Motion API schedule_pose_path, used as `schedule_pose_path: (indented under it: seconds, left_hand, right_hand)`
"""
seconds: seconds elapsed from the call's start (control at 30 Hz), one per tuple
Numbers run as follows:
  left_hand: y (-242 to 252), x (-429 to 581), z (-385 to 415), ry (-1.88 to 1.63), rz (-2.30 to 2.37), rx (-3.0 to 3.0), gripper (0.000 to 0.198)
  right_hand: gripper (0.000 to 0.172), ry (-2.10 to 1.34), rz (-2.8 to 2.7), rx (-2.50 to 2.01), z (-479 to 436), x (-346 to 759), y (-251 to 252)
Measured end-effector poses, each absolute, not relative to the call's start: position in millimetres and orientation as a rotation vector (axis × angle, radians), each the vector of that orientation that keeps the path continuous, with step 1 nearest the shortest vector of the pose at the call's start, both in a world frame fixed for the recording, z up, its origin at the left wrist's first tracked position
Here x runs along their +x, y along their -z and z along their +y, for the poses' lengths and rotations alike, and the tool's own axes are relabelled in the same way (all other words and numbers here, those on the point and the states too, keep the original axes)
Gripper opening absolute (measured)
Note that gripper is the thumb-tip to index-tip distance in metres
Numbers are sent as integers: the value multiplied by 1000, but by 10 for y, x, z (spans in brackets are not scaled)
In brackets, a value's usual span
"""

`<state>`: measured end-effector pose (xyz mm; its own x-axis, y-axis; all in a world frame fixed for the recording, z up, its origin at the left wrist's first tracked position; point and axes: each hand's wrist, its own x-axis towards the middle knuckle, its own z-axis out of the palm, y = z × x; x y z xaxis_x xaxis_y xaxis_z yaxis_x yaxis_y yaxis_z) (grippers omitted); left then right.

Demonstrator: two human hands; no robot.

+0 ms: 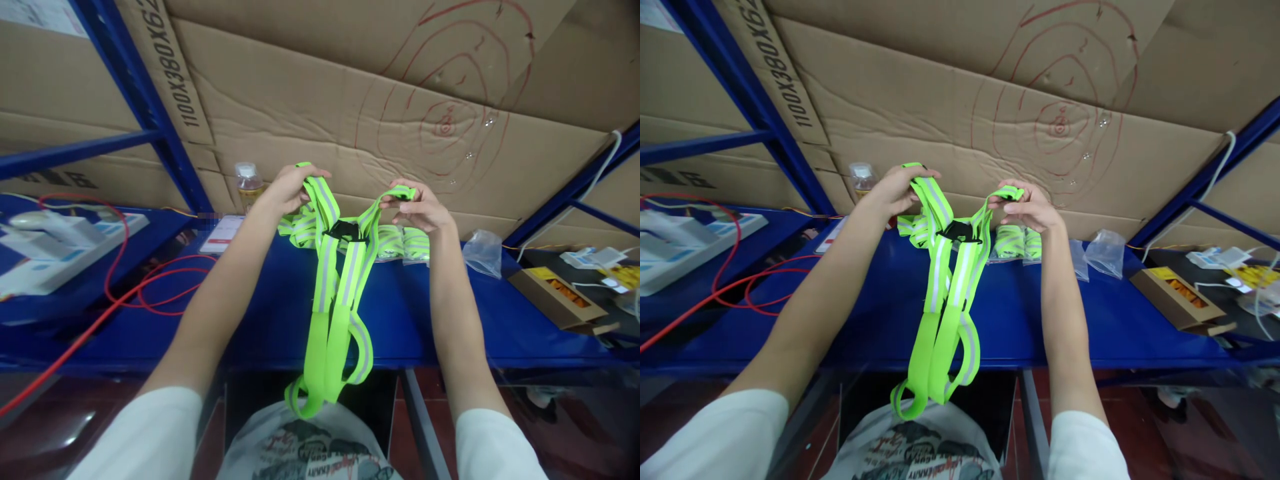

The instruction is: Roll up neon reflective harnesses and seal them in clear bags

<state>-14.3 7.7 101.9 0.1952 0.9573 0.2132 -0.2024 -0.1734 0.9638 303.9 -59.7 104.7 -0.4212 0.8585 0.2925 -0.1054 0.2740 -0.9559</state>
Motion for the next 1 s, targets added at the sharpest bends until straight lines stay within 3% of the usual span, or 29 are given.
schedule_pose_path:
  seconds: [0.3, 0.47, 0.63, 0.77, 0.9, 1.0]
  left_hand:
    - [-1116, -71, 2, -1547, 640, 1142, 42]
    - [-1242, -122, -183, -1451, 554, 1141, 54]
    - [-1289, -158, -243, -1460, 511, 1078, 52]
    - [-1282, -169, -271, -1556, 383, 1099, 45]
    - [-1281, -156, -367, -1643, 309, 1176, 50]
    - [-1280, -112, -427, -1673, 355, 1289, 53]
  right_hand:
    - [54, -833, -1570, -724, -347, 3025, -967]
    - [67, -603, -1728, -645, -297, 3024, -995]
    - [87, -534, -1725, -728, -342, 2943, -1032]
    - [87, -519, -1622, -765, -289, 2991, -990]
    - [89, -647, -1657, -772, -297, 3023, -990]
    - [79, -789, -1569, -812, -377, 2913, -1004]
